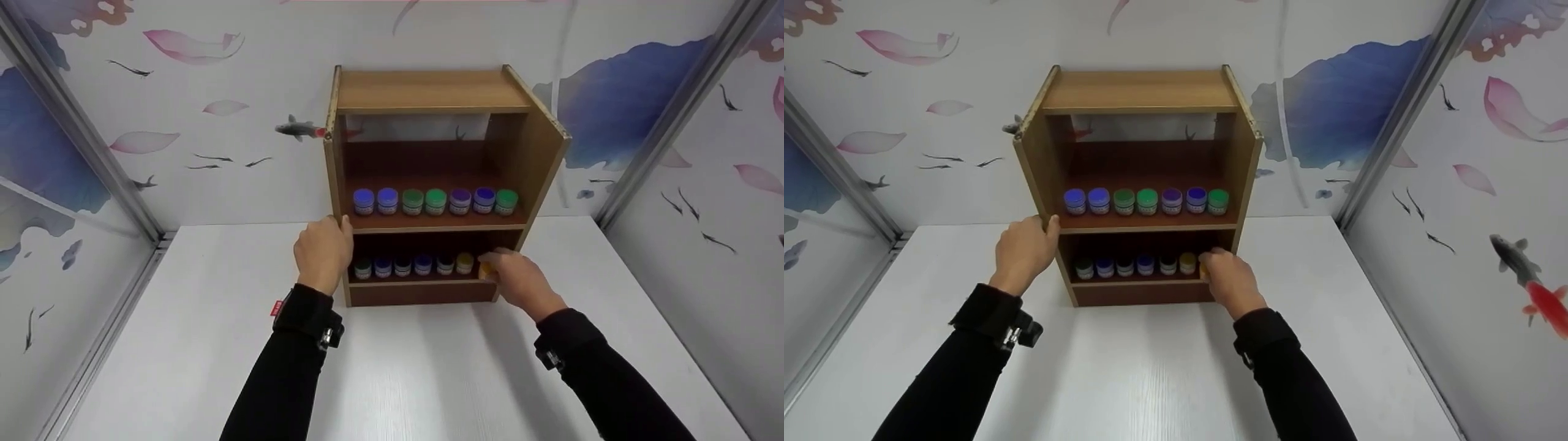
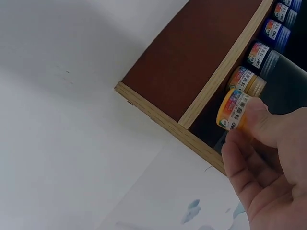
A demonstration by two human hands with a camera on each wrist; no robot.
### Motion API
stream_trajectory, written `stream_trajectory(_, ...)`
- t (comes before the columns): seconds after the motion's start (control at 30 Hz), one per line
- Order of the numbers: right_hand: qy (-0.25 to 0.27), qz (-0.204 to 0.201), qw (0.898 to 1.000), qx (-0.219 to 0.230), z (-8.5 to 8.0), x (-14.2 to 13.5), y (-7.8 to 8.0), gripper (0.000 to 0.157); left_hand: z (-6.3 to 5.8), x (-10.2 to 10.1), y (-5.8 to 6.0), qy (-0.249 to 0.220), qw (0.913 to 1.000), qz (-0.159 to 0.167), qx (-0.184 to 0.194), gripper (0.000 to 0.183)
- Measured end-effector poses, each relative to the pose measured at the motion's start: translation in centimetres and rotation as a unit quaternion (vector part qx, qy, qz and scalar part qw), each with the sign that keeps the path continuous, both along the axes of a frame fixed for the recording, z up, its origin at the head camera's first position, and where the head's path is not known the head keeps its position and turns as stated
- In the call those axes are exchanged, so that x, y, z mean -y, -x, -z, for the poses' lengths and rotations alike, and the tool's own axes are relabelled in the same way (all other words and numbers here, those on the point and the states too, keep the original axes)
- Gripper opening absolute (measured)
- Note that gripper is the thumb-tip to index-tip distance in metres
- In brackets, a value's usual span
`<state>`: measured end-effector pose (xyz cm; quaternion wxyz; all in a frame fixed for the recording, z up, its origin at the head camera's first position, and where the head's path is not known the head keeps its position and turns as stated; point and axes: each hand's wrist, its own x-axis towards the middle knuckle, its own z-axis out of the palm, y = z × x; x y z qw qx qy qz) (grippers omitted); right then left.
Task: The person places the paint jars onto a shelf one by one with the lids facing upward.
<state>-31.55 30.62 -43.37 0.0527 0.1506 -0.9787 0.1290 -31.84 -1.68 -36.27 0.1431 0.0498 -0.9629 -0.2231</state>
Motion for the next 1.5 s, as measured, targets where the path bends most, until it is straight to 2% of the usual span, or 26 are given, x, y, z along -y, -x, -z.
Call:
stream_trajectory(0.17,-0.041,0.006,0.999,-0.029,-0.1,0.5,0.6,0.033,0.0,0.0,0.0,-0.003,0.9999,-0.001,-0.010,0.050)
stream_trajectory(0.3,-0.075,0.009,0.996,-0.047,-0.1,0.7,1.1,0.034,0.0,-0.1,0.1,-0.003,1.0000,-0.002,-0.004,0.050)
stream_trajectory(0.47,-0.092,0.009,0.995,-0.046,0.2,0.6,1.5,0.034,0.0,-0.3,0.1,-0.001,1.0000,0.000,0.001,0.049)
stream_trajectory(0.67,-0.095,0.015,0.995,-0.029,0.2,0.4,1.6,0.034,0.1,-0.5,0.2,0.000,1.0000,0.003,-0.004,0.049)
stream_trajectory(1.03,-0.081,0.029,0.996,-0.025,0.6,0.7,2.0,0.028,0.2,-0.3,0.1,-0.008,0.9999,0.000,-0.009,0.048)
stream_trajectory(1.27,-0.066,0.036,0.997,-0.022,0.7,1.2,2.1,0.010,0.4,-0.2,0.2,-0.008,0.9999,-0.002,-0.009,0.049)
stream_trajectory(1.5,-0.063,0.039,0.997,-0.012,0.4,1.5,2.3,0.020,0.4,0.0,0.2,-0.003,1.0000,-0.006,-0.004,0.050)
